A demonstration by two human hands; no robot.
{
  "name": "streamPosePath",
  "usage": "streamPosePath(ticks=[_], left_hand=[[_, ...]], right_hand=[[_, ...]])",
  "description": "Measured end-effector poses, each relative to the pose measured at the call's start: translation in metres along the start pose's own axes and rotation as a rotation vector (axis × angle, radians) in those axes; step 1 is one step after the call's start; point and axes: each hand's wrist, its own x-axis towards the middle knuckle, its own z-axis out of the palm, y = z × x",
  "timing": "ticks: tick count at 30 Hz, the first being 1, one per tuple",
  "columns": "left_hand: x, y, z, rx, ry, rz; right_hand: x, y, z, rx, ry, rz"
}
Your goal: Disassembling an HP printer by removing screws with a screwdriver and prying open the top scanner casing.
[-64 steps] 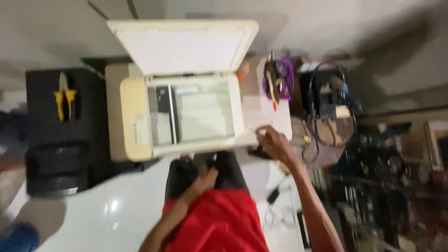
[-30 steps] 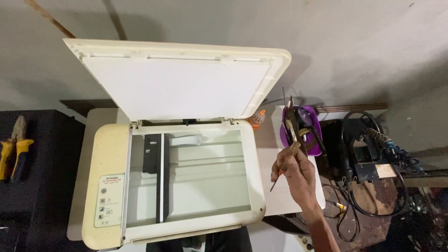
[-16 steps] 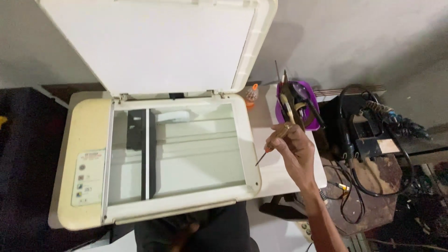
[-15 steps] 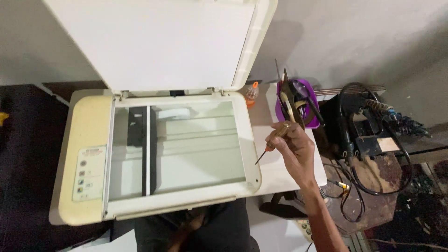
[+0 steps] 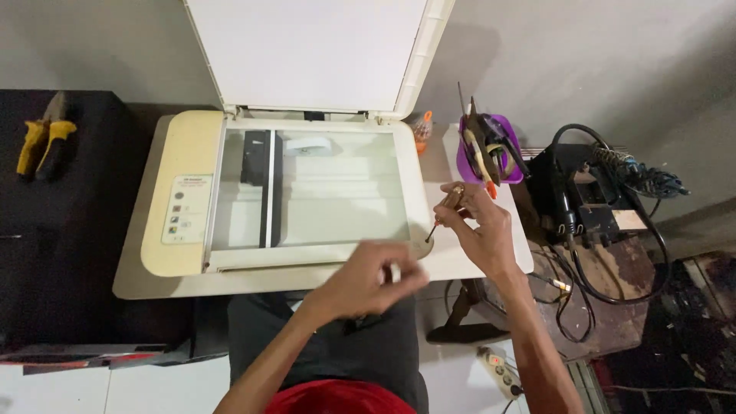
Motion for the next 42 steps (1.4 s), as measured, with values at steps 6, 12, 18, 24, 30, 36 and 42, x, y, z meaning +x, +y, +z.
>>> streamPosePath(ticks=[6,12,18,24,30,36,42], left_hand=[[0.053,-0.050,-0.008,0.294,0.231,-0.024],[0.065,-0.061,-0.009,0.216,0.184,-0.017],[0.067,-0.057,-0.011,0.200,0.166,0.000],[0.062,-0.051,-0.015,0.123,0.160,-0.046],[0.055,-0.054,-0.013,0.085,0.158,-0.042],[0.064,-0.055,-0.015,0.197,0.133,-0.023],[0.070,-0.047,-0.014,0.321,0.085,-0.017]], right_hand=[[-0.006,0.016,0.001,-0.048,0.007,-0.046],[-0.003,0.024,-0.009,-0.026,-0.048,-0.037],[0.003,0.003,-0.020,-0.018,-0.135,-0.023],[0.002,-0.006,-0.015,0.004,-0.098,-0.014],[0.001,-0.004,-0.004,-0.050,-0.028,0.052],[0.014,-0.020,-0.013,-0.010,-0.148,-0.007],[0.001,0.007,-0.020,0.092,-0.189,0.051]])
